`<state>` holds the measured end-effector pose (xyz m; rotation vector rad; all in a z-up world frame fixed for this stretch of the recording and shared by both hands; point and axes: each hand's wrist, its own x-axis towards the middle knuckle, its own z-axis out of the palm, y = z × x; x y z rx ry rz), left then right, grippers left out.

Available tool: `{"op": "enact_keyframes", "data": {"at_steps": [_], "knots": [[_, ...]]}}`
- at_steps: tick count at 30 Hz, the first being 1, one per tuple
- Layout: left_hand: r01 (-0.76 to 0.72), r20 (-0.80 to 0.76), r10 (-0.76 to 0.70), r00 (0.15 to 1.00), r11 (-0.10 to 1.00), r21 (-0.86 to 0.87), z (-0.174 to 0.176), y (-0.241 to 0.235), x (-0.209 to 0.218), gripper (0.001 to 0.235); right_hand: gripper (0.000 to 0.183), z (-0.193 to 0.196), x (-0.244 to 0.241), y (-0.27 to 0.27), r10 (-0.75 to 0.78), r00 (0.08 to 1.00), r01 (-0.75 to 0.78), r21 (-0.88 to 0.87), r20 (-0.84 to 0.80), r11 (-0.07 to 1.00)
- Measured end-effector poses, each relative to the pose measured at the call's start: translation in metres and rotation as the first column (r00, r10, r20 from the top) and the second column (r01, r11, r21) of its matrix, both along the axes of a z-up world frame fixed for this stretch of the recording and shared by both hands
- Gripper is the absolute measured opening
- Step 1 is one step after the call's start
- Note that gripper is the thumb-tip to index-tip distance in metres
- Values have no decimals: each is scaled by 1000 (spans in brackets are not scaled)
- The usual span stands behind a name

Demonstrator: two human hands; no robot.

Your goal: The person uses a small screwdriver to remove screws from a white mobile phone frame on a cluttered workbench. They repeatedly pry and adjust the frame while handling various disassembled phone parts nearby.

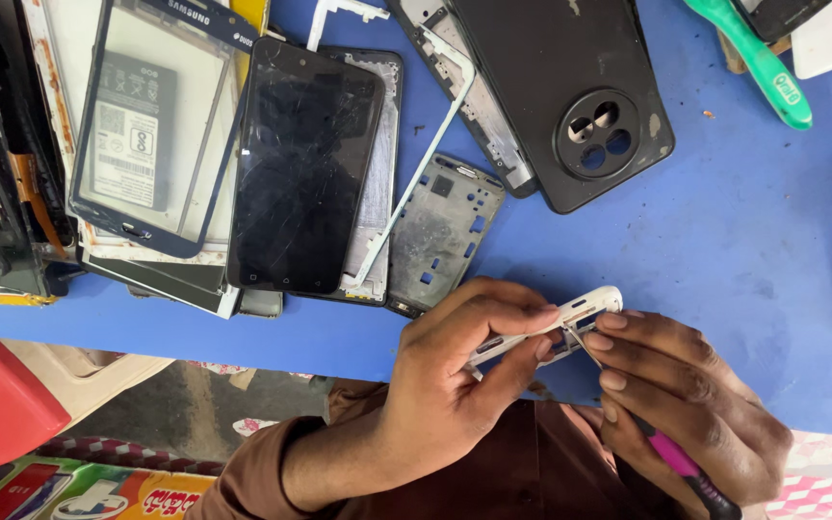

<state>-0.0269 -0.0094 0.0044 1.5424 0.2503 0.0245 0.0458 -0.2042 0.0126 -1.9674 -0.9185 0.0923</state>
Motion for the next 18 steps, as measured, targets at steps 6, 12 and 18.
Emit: {"op": "enact_keyframes", "data": {"at_steps": [6, 12, 18], "knots": [[-6, 48, 4, 999, 999, 34, 1, -1, -2, 28, 27, 11, -8, 6, -62, 996, 60, -47, -58, 997], [2, 41, -2, 999, 1000, 1, 3, 0, -2, 30, 29, 9, -13, 12, -112, 993, 112, -14, -27, 994], [-1, 47, 0, 999, 1000, 21, 3, -1, -4, 30, 30, 14, -20, 13, -150, 987, 146, -65, -63, 987]]}}
